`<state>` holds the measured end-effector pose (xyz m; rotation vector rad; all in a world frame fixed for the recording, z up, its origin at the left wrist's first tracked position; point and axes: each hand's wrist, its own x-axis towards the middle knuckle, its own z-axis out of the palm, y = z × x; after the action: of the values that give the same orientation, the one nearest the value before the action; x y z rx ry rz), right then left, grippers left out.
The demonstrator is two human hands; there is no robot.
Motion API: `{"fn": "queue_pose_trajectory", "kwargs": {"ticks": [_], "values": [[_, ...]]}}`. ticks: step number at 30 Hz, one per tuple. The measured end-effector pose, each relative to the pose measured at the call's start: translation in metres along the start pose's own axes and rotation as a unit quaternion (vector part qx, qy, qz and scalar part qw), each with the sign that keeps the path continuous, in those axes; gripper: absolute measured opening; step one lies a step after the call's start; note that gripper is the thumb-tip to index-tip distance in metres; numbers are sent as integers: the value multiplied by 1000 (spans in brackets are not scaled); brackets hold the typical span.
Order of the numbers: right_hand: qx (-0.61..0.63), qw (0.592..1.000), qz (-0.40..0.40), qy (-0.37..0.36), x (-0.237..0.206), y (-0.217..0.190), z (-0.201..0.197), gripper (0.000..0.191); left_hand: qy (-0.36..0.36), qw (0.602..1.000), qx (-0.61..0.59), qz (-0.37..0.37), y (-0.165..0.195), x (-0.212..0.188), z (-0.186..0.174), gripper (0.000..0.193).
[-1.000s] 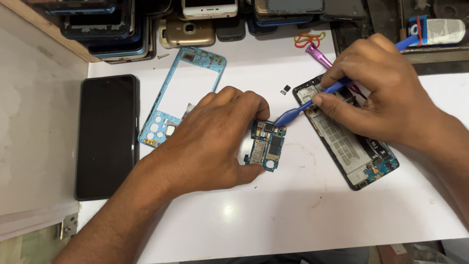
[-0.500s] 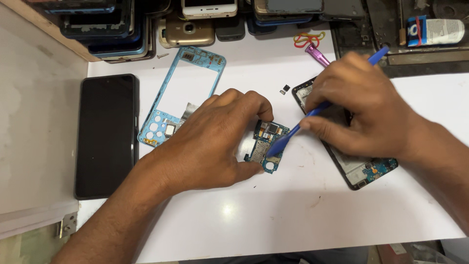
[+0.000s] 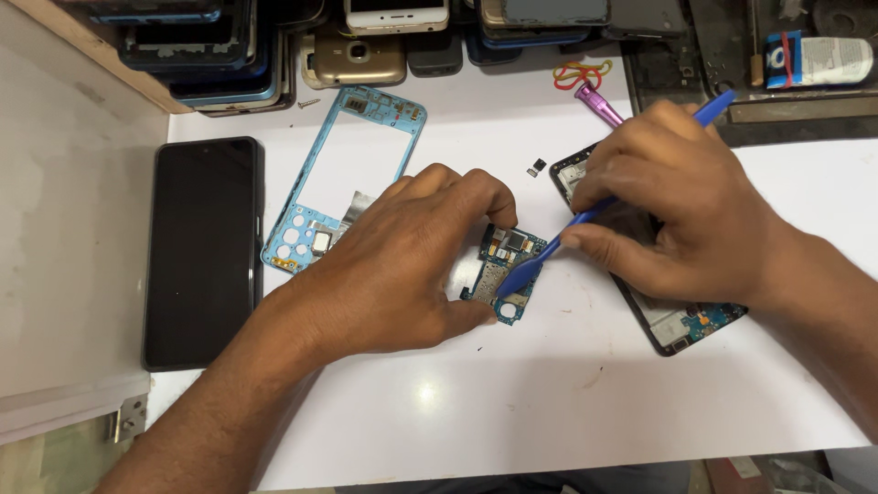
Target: The person cleans a disassembled smartphone motherboard at a repair workbench. They apply liquid from a squeeze bottle onto the board, then use a blue plastic pry tool to scrape and wipe the board surface, repeatedly repositioning the board and working over its components.
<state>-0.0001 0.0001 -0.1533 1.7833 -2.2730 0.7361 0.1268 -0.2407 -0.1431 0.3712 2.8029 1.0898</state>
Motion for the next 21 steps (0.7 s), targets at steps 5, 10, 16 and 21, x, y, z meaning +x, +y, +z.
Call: {"fn": "queue_pose_trajectory", "kwargs": {"ticks": [5,10,16,21], "values": [[-29,1000,-3,-1,-1,9,-5,26,-3,1000,-2,0,-1,0,1,63],[-70,997,26,0,-4,22,-15,25,-18,1000,-2,-23,0,1,0,63],[-14,1000,17,-14,-7,20,-10,26,-4,1000,-4,-1,-1,0,0,64],[36,999,-22,-21,-6,15,-3,27,-7,1000,-4,-13,-1,0,1,64]]}}
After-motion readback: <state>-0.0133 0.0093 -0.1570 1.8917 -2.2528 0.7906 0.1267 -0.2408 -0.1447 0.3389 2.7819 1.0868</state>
